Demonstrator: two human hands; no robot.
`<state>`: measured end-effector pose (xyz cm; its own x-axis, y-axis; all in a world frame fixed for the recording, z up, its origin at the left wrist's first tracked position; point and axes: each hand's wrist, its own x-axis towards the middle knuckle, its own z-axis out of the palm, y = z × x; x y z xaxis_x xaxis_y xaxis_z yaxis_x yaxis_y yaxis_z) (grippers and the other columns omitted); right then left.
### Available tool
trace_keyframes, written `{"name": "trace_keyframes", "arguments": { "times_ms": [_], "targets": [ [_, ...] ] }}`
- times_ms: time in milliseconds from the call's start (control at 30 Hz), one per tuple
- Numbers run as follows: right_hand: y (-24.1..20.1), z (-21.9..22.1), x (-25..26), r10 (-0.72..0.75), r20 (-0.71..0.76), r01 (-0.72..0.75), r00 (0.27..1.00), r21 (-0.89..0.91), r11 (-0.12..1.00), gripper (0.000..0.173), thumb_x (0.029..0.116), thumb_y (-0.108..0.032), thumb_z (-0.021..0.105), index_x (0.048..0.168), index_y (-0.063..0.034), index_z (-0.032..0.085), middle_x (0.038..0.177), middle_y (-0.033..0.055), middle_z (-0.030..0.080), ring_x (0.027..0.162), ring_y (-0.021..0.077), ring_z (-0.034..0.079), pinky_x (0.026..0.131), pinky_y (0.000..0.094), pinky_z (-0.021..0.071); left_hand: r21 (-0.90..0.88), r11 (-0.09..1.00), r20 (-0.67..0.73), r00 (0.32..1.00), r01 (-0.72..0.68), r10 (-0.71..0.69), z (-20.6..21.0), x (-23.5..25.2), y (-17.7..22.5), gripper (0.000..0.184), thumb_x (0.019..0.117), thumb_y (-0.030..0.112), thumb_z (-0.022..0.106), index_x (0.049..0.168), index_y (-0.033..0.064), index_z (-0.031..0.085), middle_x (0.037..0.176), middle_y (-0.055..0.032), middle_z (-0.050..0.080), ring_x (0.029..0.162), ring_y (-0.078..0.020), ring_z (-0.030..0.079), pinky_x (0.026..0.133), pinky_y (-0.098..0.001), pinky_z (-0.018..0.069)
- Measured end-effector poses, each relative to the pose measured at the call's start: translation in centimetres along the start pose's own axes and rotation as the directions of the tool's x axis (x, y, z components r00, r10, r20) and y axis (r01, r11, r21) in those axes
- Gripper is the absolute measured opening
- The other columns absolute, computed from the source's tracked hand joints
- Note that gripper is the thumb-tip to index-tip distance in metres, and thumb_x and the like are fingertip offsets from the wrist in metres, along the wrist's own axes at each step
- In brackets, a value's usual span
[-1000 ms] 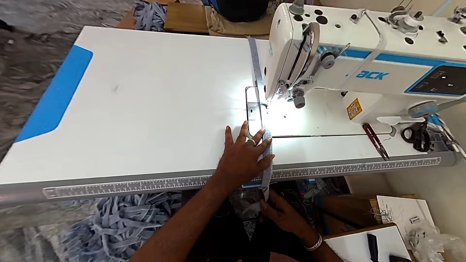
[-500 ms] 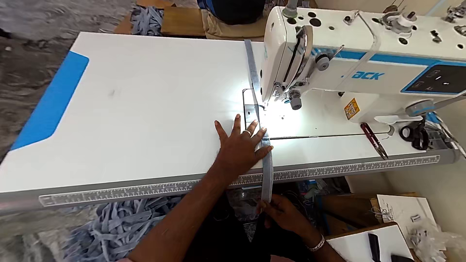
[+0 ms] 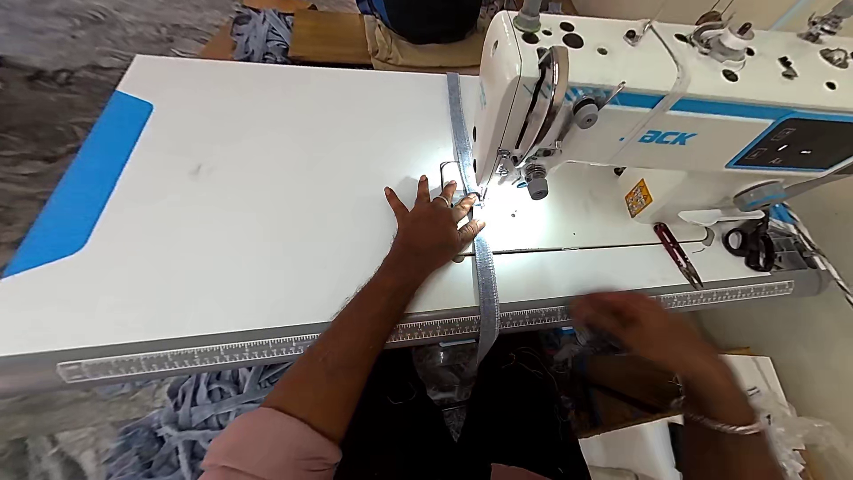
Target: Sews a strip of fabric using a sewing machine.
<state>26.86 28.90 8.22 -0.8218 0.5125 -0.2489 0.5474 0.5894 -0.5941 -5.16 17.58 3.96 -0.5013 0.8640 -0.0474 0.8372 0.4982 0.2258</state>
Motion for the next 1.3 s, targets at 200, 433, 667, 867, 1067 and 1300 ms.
{"name": "trace_keyframes", "arguments": {
  "times_ms": [200,433,667,867,1067,1300],
  "targets": [
    [5.5,-7.1,6.3,0.226,-0.308,-0.36,0.924,-0.501,0.787,0.064,0.1001,-0.016,0.06,0.154,0.0079,0.034,0.154,0.0357,0.037,0.14,0.0604,0.034,0.104,0.0893,0.0103,-0.019,1.0,-0.008,1.0,0.007,-0.008,-0.3,0.5,-0.3,0.064,0.1006,0.069,0.034,0.153,0.0351,0.05,0.166,0.0001,0.036,0.157,-0.0434,0.016,0.106,-0.0883,0.0008],
    [0.3,-1.4,-0.2,-0.133,-0.051,0.132,0.99,-0.018,0.991,0.025,0.1046,-0.028,0.056,0.117,-0.0122,0.071,0.102,0.0059,0.073,0.084,0.0199,0.07,0.071,0.0445,0.0599,-0.028,0.983,-0.058,0.982,-0.181,0.18,1.0,-5.3,1.6,0.063,0.0987,0.067,0.043,0.146,0.0279,0.059,0.161,0.0022,0.046,0.156,-0.0422,0.02,0.109,-0.0874,0.0029],
    [-1.0,16.8,3.6,-0.265,0.304,0.03,0.915,0.604,0.797,0.029,0.1014,-0.024,0.065,0.125,-0.0062,0.067,0.109,0.0045,0.072,0.095,0.0085,0.069,0.088,0.0302,0.0578,-0.013,0.97,-0.073,0.968,-0.242,0.241,2.4,-8.2,1.0,0.066,0.0999,0.071,0.03,0.15,0.0363,0.054,0.162,0.0053,0.043,0.156,-0.0427,0.02,0.109,-0.0867,0.0033],
    [-0.8,19.0,2.3,-0.396,0.262,0.088,0.88,0.73,0.678,0.029,0.1072,-0.023,0.053,0.114,-0.0016,0.071,0.11,0.0039,0.073,0.1,0.0074,0.068,0.091,0.0283,0.0555,-0.009,0.972,-0.075,0.969,-0.236,0.234,2.4,-8.1,1.2,0.064,0.0997,0.071,0.03,0.149,0.0391,0.054,0.162,0.0068,0.044,0.157,-0.0407,0.02,0.111,-0.0849,0.0033],
    [-0.7,19.5,1.1,-0.387,0.332,0.06,0.86,0.687,0.724,0.029,0.1075,-0.025,0.053,0.115,-0.0025,0.07,0.109,0.003,0.071,0.094,0.0035,0.064,0.087,0.0238,0.0528,-0.018,0.971,-0.099,0.967,-0.237,0.234,2.6,-8.2,1.1,0.062,0.1013,0.069,0.03,0.149,0.0377,0.056,0.161,0.0071,0.045,0.156,-0.041,0.022,0.111,-0.085,0.004],
    [-0.5,19.4,1.2,-0.359,0.355,0.05,0.863,0.648,0.76,0.031,0.106,-0.029,0.056,0.118,-0.0034,0.07,0.108,0.0043,0.072,0.094,0.0054,0.066,0.087,0.0249,0.0539,-0.024,0.973,-0.089,0.97,-0.231,0.228,2.4,-8.2,1.1,0.062,0.1016,0.068,0.03,0.149,0.0379,0.055,0.161,0.0069,0.044,0.156,-0.0409,0.021,0.111,-0.0849,0.0037]
  ]
}}
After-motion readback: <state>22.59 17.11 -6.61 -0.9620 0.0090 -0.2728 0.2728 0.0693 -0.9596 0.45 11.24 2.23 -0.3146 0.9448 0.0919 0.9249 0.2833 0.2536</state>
